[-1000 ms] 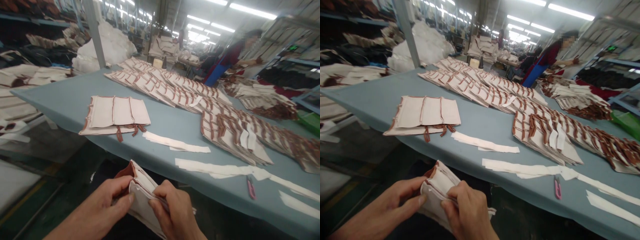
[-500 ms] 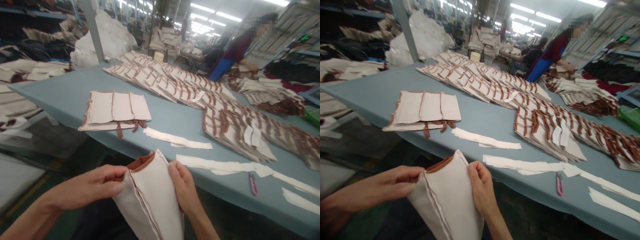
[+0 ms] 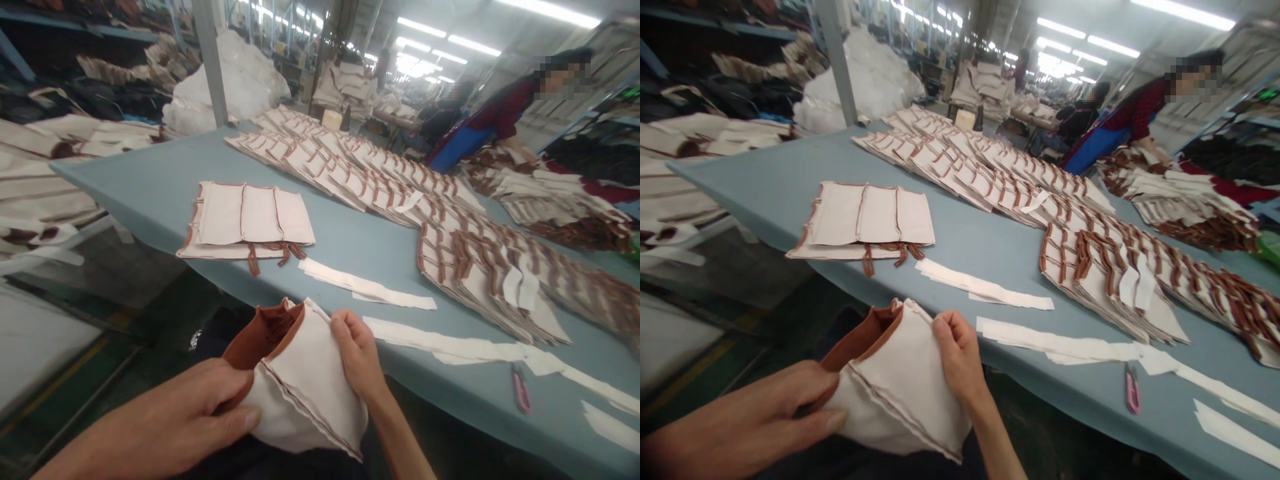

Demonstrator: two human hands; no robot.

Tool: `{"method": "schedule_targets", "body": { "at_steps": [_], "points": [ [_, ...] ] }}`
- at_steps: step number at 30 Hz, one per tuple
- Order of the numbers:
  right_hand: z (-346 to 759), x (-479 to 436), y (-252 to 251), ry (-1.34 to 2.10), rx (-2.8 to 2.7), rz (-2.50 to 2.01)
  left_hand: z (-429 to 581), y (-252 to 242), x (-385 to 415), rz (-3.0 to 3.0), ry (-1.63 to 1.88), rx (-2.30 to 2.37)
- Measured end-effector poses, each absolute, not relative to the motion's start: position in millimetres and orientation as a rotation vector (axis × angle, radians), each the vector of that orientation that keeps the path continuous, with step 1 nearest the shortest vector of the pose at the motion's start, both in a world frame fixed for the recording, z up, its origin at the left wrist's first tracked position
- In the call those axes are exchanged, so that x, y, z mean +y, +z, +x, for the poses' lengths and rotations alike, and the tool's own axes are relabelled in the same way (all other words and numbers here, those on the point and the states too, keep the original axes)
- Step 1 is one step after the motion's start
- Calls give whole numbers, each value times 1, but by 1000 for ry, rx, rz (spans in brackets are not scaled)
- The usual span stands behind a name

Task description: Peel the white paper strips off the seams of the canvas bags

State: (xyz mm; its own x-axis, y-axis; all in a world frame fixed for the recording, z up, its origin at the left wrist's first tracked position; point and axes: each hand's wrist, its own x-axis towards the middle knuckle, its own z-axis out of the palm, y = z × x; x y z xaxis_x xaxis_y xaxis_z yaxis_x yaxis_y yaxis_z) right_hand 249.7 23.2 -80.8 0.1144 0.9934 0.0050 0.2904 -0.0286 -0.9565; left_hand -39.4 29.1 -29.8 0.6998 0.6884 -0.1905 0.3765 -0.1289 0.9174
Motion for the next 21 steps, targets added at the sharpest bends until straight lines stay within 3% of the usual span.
{"method": "schedule_targets", "body": {
  "at_steps": [4, 11, 15, 21],
  "points": [
    [240, 23, -82, 895, -1462, -1504, -39, -44, 18, 1657, 219, 890],
    [214, -28, -70, 397, -1803, -1347, -12, -40, 46, 566, 482, 1008],
    [198, -52, -98, -1, -1968, -1275, -4, -37, 61, 419, 597, 1096],
    [207, -36, -107, -109, -1782, -1366, 4, -21, 58, 353, 623, 1097]
  ]
}}
